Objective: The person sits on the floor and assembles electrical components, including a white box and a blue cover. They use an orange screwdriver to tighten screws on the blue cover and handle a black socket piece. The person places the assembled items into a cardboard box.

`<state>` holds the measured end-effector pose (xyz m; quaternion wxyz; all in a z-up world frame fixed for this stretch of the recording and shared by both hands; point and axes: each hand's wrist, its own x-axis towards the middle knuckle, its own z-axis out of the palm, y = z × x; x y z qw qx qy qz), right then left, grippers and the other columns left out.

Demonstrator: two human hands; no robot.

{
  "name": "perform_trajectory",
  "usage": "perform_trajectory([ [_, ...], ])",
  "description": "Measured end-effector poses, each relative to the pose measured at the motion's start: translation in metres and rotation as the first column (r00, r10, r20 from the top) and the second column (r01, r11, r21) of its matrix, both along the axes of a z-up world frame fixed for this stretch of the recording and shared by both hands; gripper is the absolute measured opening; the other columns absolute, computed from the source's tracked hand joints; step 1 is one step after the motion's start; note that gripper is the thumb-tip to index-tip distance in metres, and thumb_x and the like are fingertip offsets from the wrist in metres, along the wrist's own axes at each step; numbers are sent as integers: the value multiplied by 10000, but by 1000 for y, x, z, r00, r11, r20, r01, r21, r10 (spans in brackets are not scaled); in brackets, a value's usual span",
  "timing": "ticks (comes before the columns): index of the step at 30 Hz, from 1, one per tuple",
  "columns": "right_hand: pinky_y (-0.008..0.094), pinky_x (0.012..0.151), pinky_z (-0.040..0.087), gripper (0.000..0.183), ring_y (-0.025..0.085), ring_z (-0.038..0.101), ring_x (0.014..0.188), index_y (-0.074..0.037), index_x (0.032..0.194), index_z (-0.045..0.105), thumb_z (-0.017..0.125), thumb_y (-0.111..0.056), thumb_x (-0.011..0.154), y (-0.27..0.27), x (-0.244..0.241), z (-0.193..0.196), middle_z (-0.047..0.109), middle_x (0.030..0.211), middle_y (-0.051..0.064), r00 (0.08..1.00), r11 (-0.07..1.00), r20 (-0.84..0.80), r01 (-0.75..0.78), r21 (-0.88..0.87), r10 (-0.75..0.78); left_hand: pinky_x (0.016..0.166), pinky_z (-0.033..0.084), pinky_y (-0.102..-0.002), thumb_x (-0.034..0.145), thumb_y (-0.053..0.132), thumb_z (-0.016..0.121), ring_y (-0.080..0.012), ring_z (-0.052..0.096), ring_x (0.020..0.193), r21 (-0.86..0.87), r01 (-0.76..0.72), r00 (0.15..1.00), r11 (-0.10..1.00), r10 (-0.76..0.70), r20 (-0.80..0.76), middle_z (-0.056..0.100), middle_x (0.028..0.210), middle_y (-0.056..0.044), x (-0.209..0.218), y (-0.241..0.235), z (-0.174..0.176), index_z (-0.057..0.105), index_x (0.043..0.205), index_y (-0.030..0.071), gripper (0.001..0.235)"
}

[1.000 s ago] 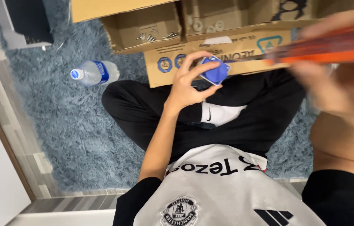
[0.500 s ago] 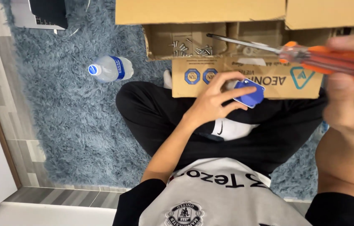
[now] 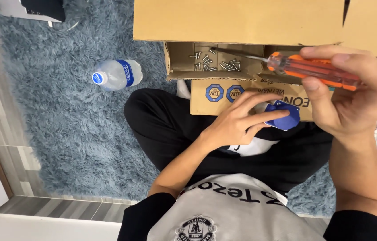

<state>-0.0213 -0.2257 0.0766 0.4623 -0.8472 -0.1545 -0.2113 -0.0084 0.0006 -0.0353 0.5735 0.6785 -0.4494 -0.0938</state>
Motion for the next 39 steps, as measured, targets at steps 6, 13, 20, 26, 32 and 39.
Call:
perform_trajectory([
  [6, 687, 1061, 648, 362, 631, 701, 1189, 57, 1496, 346, 568, 32, 1211, -2, -6, 0, 516, 1316, 440, 999, 998, 49, 18, 56, -21, 1191, 599, -440, 1181, 109, 741, -293, 650, 1338, -28, -75, 996, 997, 76, 53, 577, 1586, -60, -6, -7, -13, 575, 1569, 277, 454],
  [13, 587, 868, 525, 431, 592, 654, 1009, 259, 1184, 591, 536, -159, 1276, -21, -47, -2, 632, 1232, 496, 940, 961, 203, 258, 99, -273, 1212, 586, -448, 1078, 327, 859, -273, 648, 1410, -60, -153, 984, 986, 158, 87, 567, 1571, -107, -9, -14, -25, 549, 1568, 194, 595],
  [20, 538, 896, 571, 393, 532, 598, 1025, 139, 1242, 519, 526, -253, 1261, -26, -106, 3, 557, 1285, 445, 867, 862, 199, 375, 342, -456, 1285, 502, -453, 986, 332, 903, -278, 633, 1420, -97, -259, 962, 961, 248, -112, 640, 1490, -80, -10, 9, 26, 630, 1469, 137, 588],
  [26, 525, 825, 613, 431, 513, 659, 901, 128, 1277, 520, 515, -303, 1273, -26, -139, 12, 547, 1306, 382, 865, 833, 158, 387, 396, -477, 1089, 608, -331, 1126, 191, 702, -250, 713, 1229, -276, -369, 895, 888, 259, -362, 606, 1442, -167, -17, 26, 48, 594, 1460, 16, 392],
  [32, 785, 906, 631, 357, 574, 546, 1038, -45, 1632, 369, 384, -107, 1280, -40, -165, 9, 454, 1337, 468, 944, 919, 194, 187, 348, -265, 1052, 625, -298, 1158, 102, 669, -195, 707, 1183, -245, -352, 917, 903, 279, -286, 702, 1394, -108, -25, 26, 75, 638, 1440, 72, 285],
  [39, 683, 913, 639, 303, 493, 579, 1106, -39, 1526, 358, 451, -129, 1252, -42, -178, 8, 481, 1269, 431, 938, 893, 174, 211, 398, -300, 896, 590, -282, 1121, 97, 694, -197, 705, 1022, -193, -352, 925, 916, 309, -221, 774, 1183, -92, -35, 24, 77, 739, 1242, 91, 129],
])
